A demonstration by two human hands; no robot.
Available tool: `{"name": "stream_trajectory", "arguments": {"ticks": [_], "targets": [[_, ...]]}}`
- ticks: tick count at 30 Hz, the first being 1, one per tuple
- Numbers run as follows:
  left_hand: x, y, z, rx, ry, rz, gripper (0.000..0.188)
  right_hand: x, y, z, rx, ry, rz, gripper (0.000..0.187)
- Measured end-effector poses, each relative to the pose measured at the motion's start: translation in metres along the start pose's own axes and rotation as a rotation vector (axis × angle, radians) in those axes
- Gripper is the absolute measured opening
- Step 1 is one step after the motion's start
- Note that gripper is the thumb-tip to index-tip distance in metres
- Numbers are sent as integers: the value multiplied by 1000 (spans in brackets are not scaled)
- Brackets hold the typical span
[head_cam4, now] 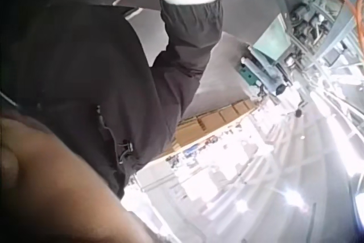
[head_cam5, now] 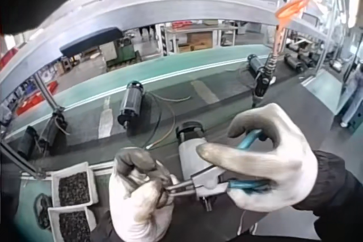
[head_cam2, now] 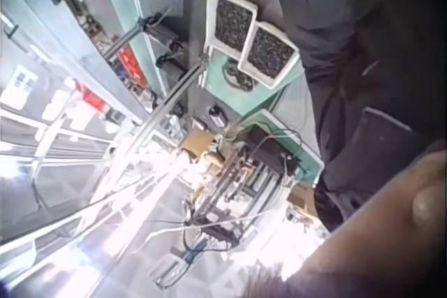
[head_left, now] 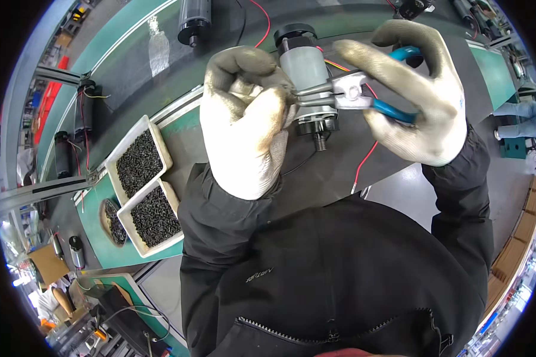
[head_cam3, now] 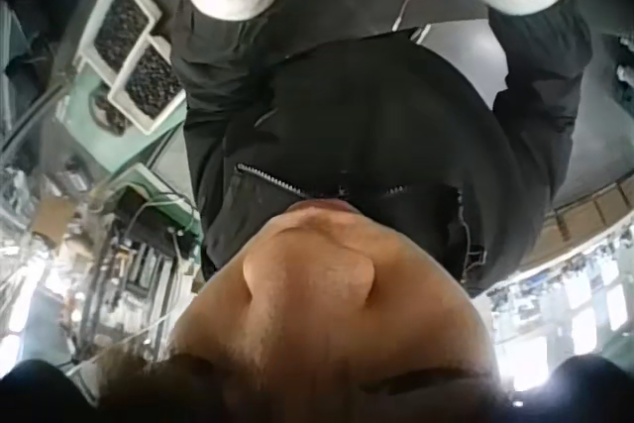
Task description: Assembling fan and motor components on a production line using hand tools.
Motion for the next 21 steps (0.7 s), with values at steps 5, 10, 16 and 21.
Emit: {"name": "stream_trajectory", "arguments": {"ticks": [5,10,16,21], "targets": [[3,5,4,-24,-129,65,28,1,3,-4,23,41,-2,60],[6,10,18,-62,-225,89,27,-4,-5,-9,24,16,4,62],[20,4,17,-59,-306,147,24,-28,-15,-4,35,72,-48,56],[21,-62,-10,-193,-1167,26,22,-99,32,114,-664,-458,-56,29]]}}
Point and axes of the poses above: each hand's wrist, its own y-axis away from the middle knuckle, its own x-axis out of the back of the hand, z = x × y, the point moved 7 cm from there along -y, towards the middle knuckle, and after that the axes turned 2 degrees about y, right-handed, at the moved point
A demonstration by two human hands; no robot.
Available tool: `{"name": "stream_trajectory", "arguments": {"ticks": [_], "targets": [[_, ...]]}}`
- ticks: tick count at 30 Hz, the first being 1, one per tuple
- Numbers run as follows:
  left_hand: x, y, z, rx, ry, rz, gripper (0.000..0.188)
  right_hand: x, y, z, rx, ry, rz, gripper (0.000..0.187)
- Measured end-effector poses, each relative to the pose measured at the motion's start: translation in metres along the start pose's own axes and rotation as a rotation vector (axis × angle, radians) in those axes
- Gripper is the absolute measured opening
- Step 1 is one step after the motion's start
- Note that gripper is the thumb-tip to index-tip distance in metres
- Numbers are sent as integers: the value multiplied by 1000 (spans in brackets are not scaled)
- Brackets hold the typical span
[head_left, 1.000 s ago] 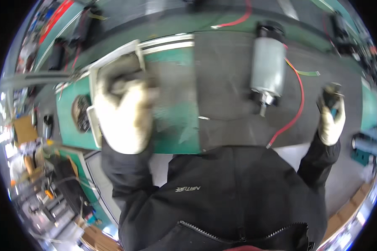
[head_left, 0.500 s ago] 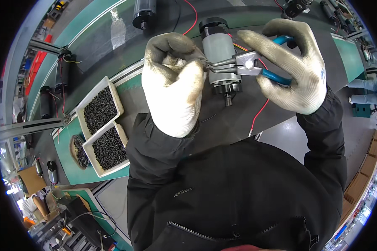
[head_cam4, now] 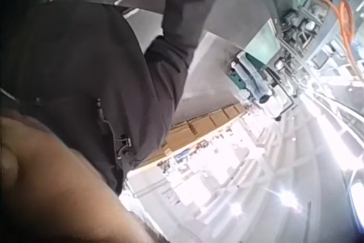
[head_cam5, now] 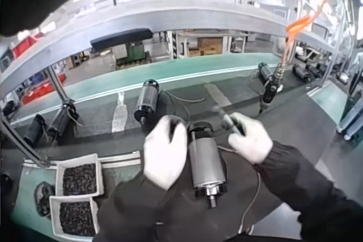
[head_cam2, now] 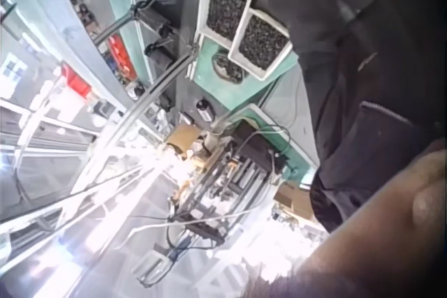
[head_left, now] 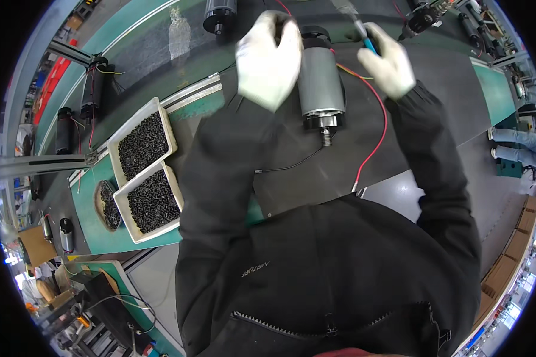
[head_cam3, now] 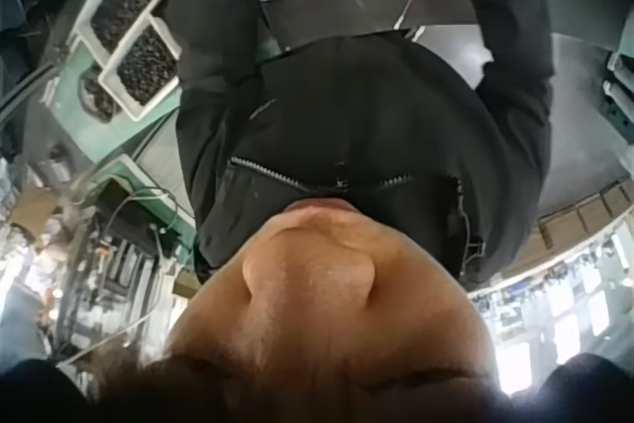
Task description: Assembling fan and motor components on a production line using hand tools.
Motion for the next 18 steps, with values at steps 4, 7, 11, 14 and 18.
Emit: {"name": "stream_trajectory", "arguments": {"ticks": [4,7,11,14,18], "targets": [[-67,-16,-123,402,-423,-250,69,-91,2,111,-578,-1401,-348,28],[-69,-10,-116,492,-512,-232,88,-95,4,96,-512,-1391,-264,26],[-51,1,-28,346,-289,-142,92,-23,35,30,-149,-1336,-194,28],[-25,46,52,-21,3,-29,94,45,84,-44,83,-812,-151,33],[-7,74,81,-378,271,-130,101,87,85,-100,371,93,-118,44]]}}
Point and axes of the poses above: each hand's wrist, its own y-axis away from the middle knuckle, its own x-axis out of the back of the hand, z = x × y, the point moved 7 cm from there along -y, towards the middle knuckle, and after that the axes turned 2 degrees about y, right-handed, at the moved point
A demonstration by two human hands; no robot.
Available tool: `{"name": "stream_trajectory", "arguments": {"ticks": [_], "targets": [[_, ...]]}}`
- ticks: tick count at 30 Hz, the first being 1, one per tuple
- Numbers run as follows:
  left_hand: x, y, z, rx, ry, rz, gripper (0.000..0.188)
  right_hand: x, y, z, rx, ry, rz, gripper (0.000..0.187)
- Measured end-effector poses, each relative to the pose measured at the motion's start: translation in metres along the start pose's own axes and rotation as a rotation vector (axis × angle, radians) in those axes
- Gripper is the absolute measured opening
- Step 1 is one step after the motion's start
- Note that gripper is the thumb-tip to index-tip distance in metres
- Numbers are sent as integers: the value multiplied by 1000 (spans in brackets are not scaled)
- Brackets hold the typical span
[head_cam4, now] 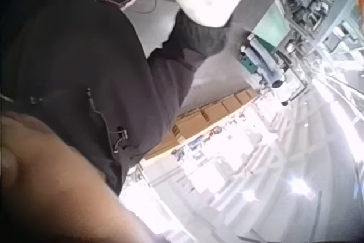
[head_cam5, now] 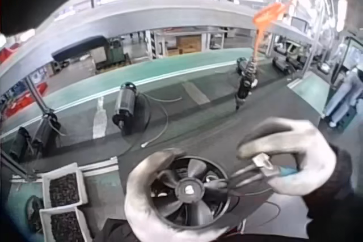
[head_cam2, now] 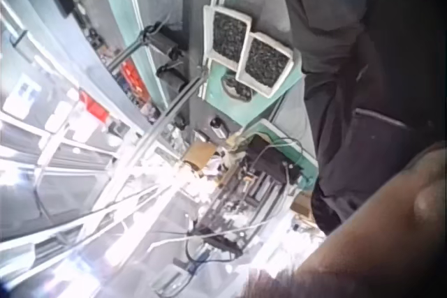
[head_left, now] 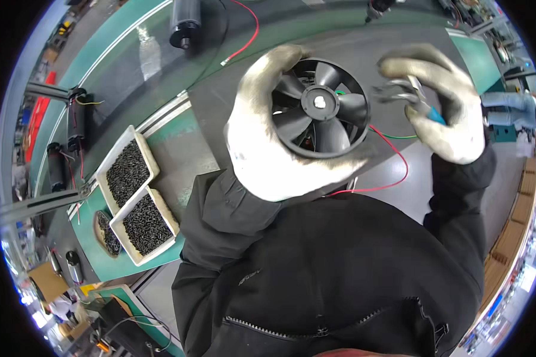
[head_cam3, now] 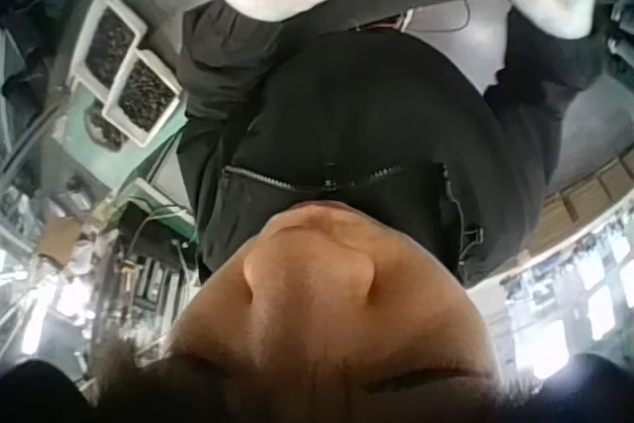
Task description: Assembling fan and motor components on a production line using hand tools.
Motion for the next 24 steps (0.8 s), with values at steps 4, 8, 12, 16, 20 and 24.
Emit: {"name": "stream_trajectory", "arguments": {"ticks": [4,8,12,16,20,24], "targets": [[-4,4,-6,-103,75,-22,102,1,-25,-19,93,277,-190,53],[-18,3,-2,-203,140,-107,97,7,-23,-33,62,381,-311,57],[-11,9,3,-173,-40,-119,90,-7,-29,-47,-31,537,-371,50],[-18,7,0,-196,-5,-126,86,5,-24,-65,-32,642,-248,50],[-22,7,-4,-190,40,-147,82,4,-26,-45,53,559,-384,52],[-20,8,-5,-176,52,-172,81,1,-19,-30,-141,408,-308,48]]}}
Point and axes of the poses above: each hand's wrist, its own y-axis away from the middle knuckle, its own x-axis out of the back of the hand, z = x × y, the point moved 7 cm from there along -y, towards the middle knuckle, and after that the axes turned 2 degrees about y, right-handed, at the moved point
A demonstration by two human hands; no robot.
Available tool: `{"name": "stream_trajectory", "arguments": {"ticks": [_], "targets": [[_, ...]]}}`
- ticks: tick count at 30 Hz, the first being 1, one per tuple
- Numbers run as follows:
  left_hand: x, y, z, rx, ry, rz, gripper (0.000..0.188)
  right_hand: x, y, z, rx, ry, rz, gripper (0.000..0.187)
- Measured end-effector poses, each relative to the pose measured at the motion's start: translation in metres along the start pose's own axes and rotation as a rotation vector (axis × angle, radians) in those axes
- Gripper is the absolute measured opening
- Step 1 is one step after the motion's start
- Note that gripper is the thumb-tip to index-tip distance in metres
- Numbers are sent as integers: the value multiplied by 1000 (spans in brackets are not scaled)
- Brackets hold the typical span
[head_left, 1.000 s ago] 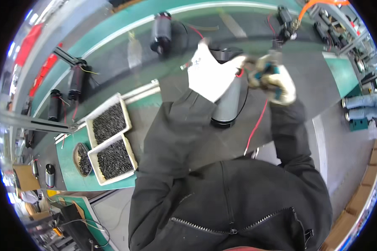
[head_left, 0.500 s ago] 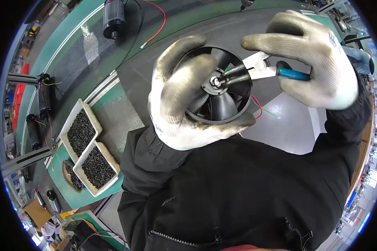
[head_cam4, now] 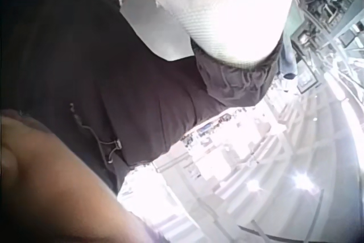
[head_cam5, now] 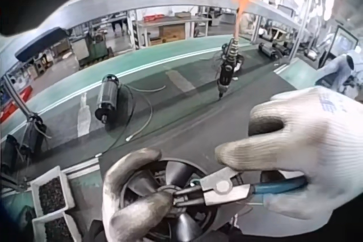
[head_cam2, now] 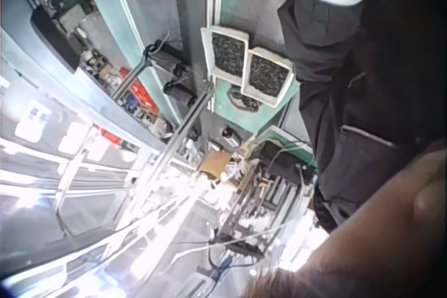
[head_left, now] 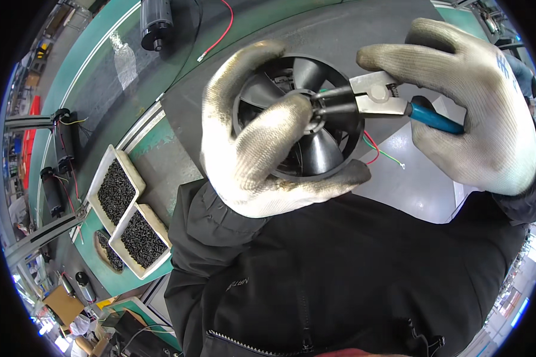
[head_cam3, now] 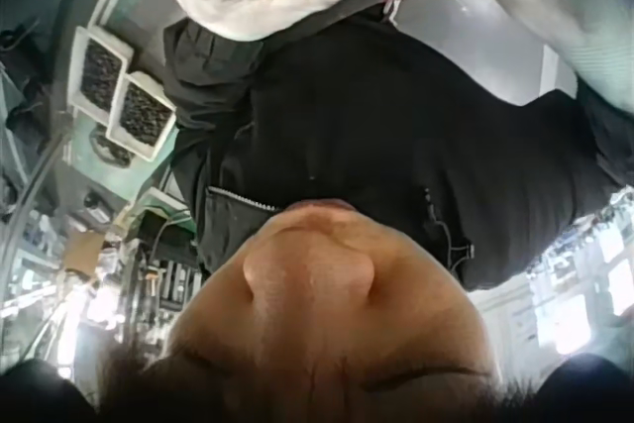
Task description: Assembling fan and motor components on a production line using hand tools.
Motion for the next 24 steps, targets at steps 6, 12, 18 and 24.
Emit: {"name": "stream_trajectory", "arguments": {"ticks": [6,12,18,24], "targets": [[-5,-4,11,11,-172,-83,84,-1,3,-8,-151,48,-91,45],[-1,6,7,-17,40,13,92,0,-2,6,702,351,237,53],[13,18,-13,-227,315,156,81,-116,5,142,-187,100,533,42],[24,17,-10,123,332,174,79,-188,48,123,-248,-202,518,73]]}}
Point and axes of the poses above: each hand's wrist, its own y-axis away from the middle knuckle, its own x-axis out of the back of the hand, z = x × y, the point moved 7 cm from there along -y, towards the middle knuckle, and after that the axes turned 2 degrees about y, right-handed, at the moved point
